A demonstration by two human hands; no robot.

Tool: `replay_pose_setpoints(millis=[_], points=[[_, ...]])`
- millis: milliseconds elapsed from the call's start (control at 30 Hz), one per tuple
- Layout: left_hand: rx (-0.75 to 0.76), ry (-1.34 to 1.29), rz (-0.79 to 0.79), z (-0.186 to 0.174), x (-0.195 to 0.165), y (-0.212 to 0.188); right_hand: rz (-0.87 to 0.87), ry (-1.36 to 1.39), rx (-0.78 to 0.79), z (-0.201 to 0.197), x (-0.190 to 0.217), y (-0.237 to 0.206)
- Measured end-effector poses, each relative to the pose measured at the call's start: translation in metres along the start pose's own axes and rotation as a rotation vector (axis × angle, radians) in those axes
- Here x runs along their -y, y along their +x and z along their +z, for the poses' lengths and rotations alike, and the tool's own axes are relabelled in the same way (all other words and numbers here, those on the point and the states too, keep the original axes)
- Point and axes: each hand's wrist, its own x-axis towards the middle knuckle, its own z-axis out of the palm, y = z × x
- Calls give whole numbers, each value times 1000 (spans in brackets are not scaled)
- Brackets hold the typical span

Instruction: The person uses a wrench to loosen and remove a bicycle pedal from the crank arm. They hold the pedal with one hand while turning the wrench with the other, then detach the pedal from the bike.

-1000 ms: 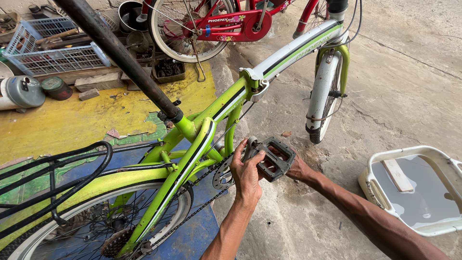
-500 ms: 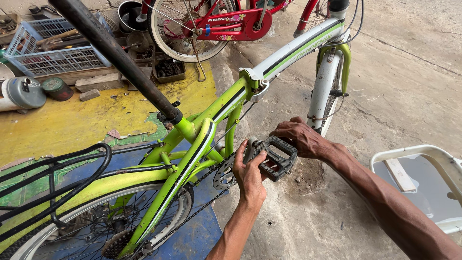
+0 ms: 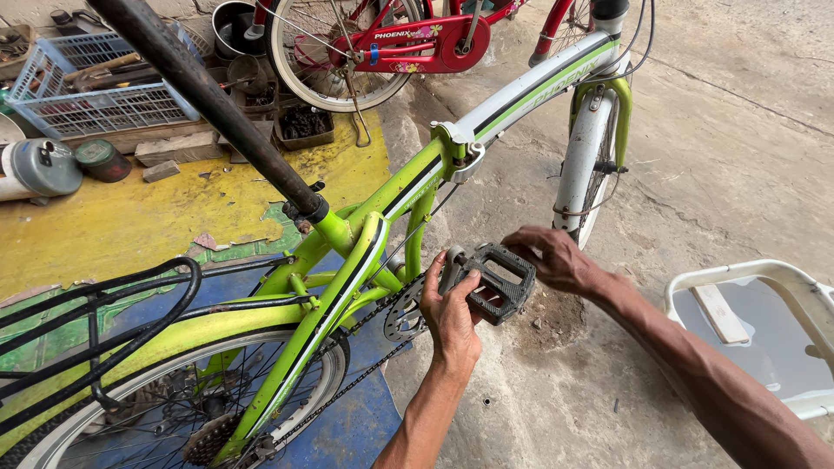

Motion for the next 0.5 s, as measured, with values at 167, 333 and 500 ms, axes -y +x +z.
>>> replay_pose_setpoints(millis=[167, 333, 500], points=[[-2, 6, -5, 1, 1, 0, 431, 298, 142, 33, 10, -24], [-29, 46, -3, 2, 0, -1, 312, 757, 8, 56, 32, -28], [-37, 58, -16, 0, 2, -1, 414, 799, 0, 87, 47, -32]])
